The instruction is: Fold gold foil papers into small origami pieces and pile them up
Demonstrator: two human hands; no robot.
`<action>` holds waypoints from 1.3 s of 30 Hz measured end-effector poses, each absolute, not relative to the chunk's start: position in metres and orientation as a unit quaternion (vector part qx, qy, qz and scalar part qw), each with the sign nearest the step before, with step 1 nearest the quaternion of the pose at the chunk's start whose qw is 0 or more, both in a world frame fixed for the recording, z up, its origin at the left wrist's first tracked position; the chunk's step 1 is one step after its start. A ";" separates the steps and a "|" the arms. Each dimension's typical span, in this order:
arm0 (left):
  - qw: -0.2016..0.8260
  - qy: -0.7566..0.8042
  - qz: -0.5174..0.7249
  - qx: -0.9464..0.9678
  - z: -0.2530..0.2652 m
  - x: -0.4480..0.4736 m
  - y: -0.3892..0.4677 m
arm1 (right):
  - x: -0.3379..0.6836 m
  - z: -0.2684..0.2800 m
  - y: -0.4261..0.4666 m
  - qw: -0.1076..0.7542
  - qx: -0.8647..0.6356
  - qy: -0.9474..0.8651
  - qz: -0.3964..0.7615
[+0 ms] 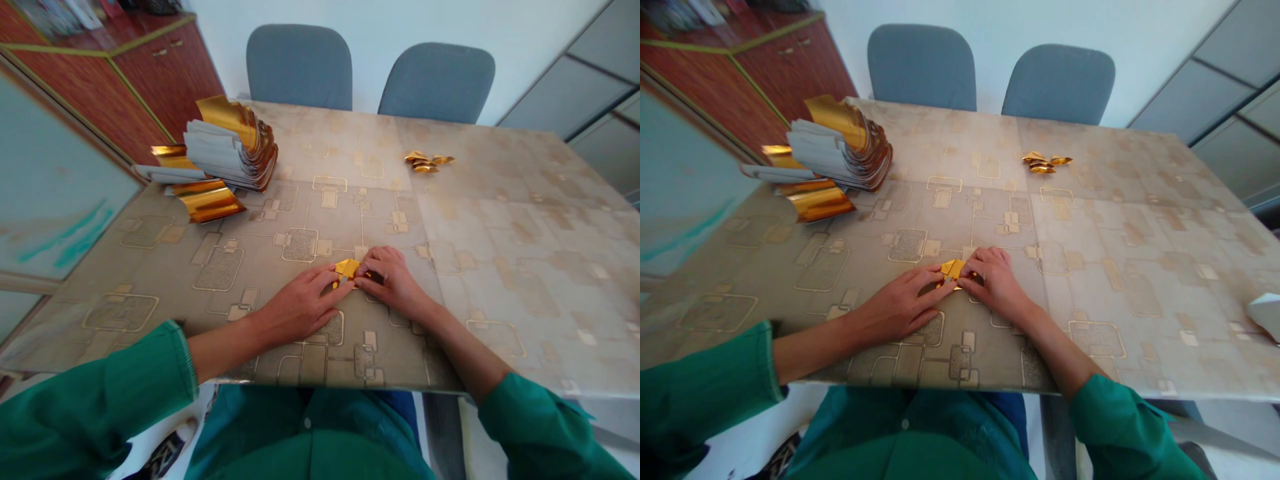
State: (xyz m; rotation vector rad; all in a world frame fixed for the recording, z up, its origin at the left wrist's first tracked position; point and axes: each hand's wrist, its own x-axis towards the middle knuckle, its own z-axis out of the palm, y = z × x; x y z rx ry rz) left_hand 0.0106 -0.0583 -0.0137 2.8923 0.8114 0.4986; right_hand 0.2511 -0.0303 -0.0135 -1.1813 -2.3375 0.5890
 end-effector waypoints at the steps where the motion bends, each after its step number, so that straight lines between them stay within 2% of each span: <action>1: 0.045 0.265 0.164 0.949 -0.014 0.011 -0.059 | 0.251 -0.013 -0.032 0.227 -0.438 -0.843 0.214; 9: 0.060 0.276 0.175 0.943 -0.014 0.012 -0.060 | 0.253 -0.009 -0.038 0.206 -0.446 -0.845 0.212; 18: 0.026 0.257 0.163 0.952 -0.014 0.011 -0.058 | 0.240 -0.014 -0.042 0.201 -0.505 -0.828 0.139; 39: 0.025 0.260 0.158 0.952 -0.011 0.013 -0.059 | 0.236 -0.010 -0.044 0.168 -0.519 -0.831 0.112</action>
